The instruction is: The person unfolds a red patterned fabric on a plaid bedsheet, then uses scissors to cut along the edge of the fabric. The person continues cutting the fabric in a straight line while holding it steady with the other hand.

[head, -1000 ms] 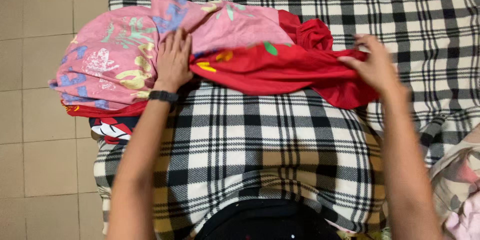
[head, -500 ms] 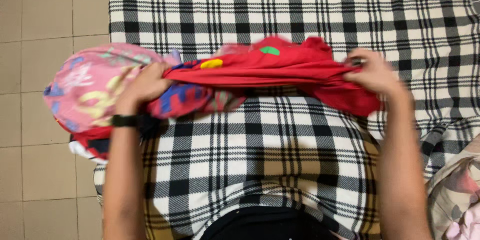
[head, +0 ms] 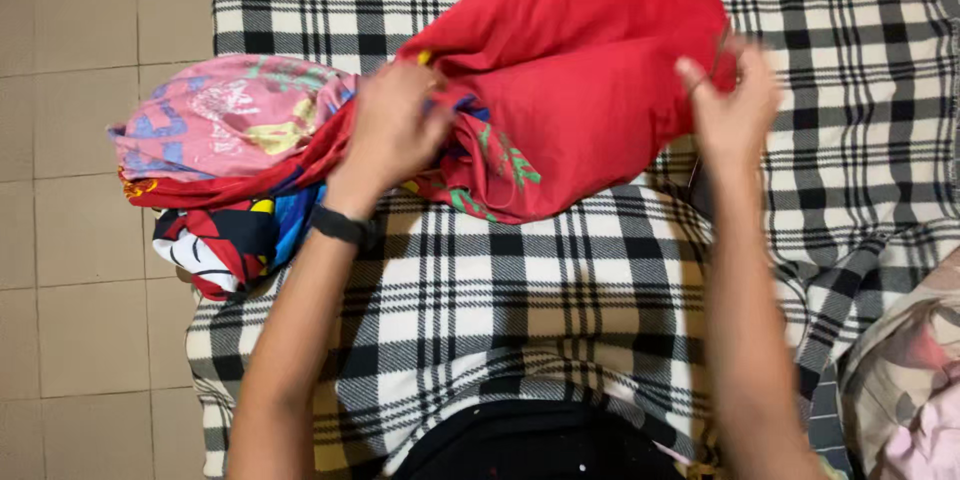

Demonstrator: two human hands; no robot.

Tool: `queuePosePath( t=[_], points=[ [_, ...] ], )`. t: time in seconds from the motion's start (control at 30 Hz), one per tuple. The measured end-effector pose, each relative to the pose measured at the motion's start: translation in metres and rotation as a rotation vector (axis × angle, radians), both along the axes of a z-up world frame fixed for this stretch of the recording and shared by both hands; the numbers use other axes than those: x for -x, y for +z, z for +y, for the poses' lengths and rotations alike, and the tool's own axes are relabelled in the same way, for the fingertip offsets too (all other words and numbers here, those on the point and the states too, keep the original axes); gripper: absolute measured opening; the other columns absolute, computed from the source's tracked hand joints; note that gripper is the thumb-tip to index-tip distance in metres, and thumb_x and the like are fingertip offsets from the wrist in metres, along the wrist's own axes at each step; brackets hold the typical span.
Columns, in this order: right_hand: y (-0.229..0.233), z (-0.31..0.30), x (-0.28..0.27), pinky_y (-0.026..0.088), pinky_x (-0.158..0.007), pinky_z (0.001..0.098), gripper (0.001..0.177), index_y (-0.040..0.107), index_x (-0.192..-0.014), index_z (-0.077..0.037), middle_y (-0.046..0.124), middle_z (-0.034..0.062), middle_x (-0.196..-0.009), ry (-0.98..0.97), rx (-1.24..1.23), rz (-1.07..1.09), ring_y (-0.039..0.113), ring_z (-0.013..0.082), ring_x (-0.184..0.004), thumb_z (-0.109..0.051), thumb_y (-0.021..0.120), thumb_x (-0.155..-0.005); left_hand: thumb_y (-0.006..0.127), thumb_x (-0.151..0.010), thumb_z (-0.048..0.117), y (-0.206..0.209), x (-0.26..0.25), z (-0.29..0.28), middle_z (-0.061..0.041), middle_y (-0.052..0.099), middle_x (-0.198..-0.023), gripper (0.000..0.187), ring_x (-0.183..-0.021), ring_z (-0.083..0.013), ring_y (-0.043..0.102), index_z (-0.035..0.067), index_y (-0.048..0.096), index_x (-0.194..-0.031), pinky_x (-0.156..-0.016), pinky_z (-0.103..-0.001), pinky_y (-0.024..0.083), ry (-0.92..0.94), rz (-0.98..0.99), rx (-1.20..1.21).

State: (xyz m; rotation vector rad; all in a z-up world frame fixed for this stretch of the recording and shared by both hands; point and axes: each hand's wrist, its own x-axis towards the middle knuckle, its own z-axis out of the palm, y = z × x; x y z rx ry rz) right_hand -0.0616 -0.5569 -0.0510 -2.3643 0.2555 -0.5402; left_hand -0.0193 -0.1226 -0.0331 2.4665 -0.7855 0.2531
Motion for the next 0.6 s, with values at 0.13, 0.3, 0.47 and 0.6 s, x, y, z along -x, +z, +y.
queuePosePath(
  t=[0.13,0.3,0.47,0.6],
  points=[
    [-0.102,0.019,0.043,0.055,-0.094,0.0464,0.046,0.057,-0.113,0.002,0.065,0.0186,-0.110,-0.189,-0.302,-0.075,0.062,0.0276,-0.103,-0.030,0.086,-0.100,0.085,-0.059,0.031,-0.017,0.029,-0.016,-0.021,0.066,-0.121,0.079,-0.111,-0.0387,0.062,0.004,0.062,-0.130,-0.087,-0.054,0.049,-0.275,-0.168,0.015],
    [-0.172,0.033,0.040,0.052,-0.075,0.0378,0.034,0.058,-0.087,-0.008,0.064,0.0038,-0.083,-0.212,-0.376,0.421,0.063,0.0203,-0.078,-0.013,0.090,-0.078,0.076,-0.076,0.021,-0.072,0.030,-0.019,-0.027,0.066,-0.124,0.050,-0.098,-0.0434,0.067,0.009,0.072,-0.124,-0.081,-0.052,0.053,-0.127,0.117,-0.109],
    [-0.106,-0.006,0.002,0.062,-0.075,0.0342,0.035,0.055,-0.088,-0.015,0.053,-0.0024,-0.080,-0.120,-1.229,-0.039,0.058,0.0134,-0.072,0.014,0.074,-0.086,0.048,-0.090,0.008,-0.111,0.001,0.040,-0.020,0.072,-0.112,0.039,-0.098,-0.0333,0.072,0.004,0.069,-0.123,-0.087,-0.042,0.057,0.140,0.337,0.350],
    [-0.001,-0.092,0.013,0.066,-0.092,0.0369,0.037,0.062,-0.101,-0.013,0.067,0.0078,-0.107,-0.048,-0.884,-0.152,0.072,0.0211,-0.099,0.016,0.081,-0.089,0.033,-0.117,0.039,-0.111,-0.013,0.143,-0.013,0.062,-0.130,0.052,-0.117,-0.0239,0.059,-0.001,0.056,-0.141,-0.100,-0.042,0.049,0.335,0.063,0.852]
  ],
)
